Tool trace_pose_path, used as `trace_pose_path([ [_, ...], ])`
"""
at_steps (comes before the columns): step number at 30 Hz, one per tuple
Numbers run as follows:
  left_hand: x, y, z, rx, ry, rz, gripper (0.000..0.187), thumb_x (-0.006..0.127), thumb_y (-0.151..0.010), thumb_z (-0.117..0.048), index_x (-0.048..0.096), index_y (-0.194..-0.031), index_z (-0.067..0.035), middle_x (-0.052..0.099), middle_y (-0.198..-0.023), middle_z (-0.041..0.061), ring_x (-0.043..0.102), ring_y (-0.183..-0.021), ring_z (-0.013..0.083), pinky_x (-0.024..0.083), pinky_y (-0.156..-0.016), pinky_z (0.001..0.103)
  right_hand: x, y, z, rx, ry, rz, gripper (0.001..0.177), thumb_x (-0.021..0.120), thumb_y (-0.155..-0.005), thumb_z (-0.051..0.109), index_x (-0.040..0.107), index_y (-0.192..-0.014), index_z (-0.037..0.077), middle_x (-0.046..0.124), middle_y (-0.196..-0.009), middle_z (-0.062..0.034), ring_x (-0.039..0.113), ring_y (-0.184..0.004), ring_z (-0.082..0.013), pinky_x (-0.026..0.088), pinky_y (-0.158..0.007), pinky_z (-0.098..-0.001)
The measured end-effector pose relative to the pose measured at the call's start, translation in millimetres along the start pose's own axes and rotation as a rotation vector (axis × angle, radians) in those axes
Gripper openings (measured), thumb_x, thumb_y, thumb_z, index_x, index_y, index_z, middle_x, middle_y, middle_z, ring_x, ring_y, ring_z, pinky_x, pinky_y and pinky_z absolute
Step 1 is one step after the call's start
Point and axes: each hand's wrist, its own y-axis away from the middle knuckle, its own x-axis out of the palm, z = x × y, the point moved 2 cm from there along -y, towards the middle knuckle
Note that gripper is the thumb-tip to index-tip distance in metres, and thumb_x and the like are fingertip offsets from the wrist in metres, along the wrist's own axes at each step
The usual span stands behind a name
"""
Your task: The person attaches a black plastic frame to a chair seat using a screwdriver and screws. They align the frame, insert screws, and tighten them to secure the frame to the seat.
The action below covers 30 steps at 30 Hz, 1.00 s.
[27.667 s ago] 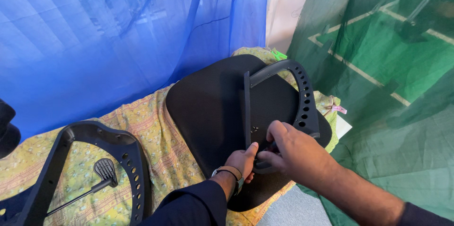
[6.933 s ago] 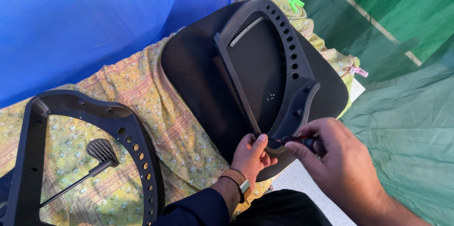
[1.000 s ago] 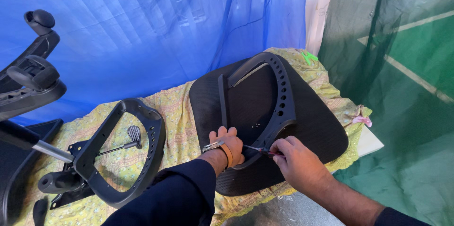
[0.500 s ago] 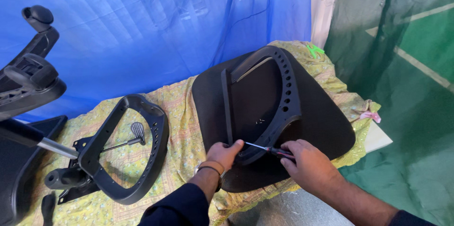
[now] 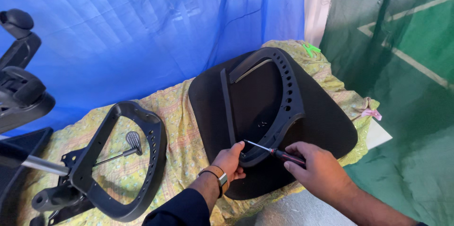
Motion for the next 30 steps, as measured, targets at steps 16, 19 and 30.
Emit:
trace_pose_path([
  [16, -2, -9, 5, 0.083, -0.069, 0.035, 0.06, 0.046, -0.103, -0.052, 0.062, -0.109, 0.005, 0.073, -0.098, 0.018, 0.077, -0.077, 0.0279, 0.069, -0.069, 0.038, 2, 8, 66, -0.33, -0.032, -0.285, 0.026, 0.077, -0.08, 0.014, 0.065, -0.102, 0.006, 0.068, -0.089, -0.0086, 0.07, -0.08, -0.0224, 0.056, -0.07, -0.0337],
  [19, 3, -13, 6, 0.05, -0.029, 0.027, 0.061, 0.046, -0.103, -0.052, 0.063, -0.11, 0.006, 0.071, -0.096, 0.017, 0.074, -0.074, 0.0288, 0.067, -0.066, 0.037, 8, 6, 67, -0.299, -0.024, -0.244, 0.027, 0.076, -0.08, 0.014, 0.066, -0.104, 0.008, 0.068, -0.089, -0.008, 0.07, -0.079, -0.0232, 0.056, -0.07, -0.0347],
  [30, 4, -4, -2, 0.061, -0.24, 0.007, 0.065, 0.042, -0.105, -0.055, 0.062, -0.12, 0.006, 0.072, -0.098, 0.019, 0.076, -0.075, 0.0233, 0.066, -0.065, 0.03, 15, 2, 74, -0.277, 0.051, -0.195, 0.026, 0.074, -0.083, 0.017, 0.063, -0.106, 0.009, 0.066, -0.089, -0.0042, 0.071, -0.079, -0.0171, 0.059, -0.07, -0.0319],
])
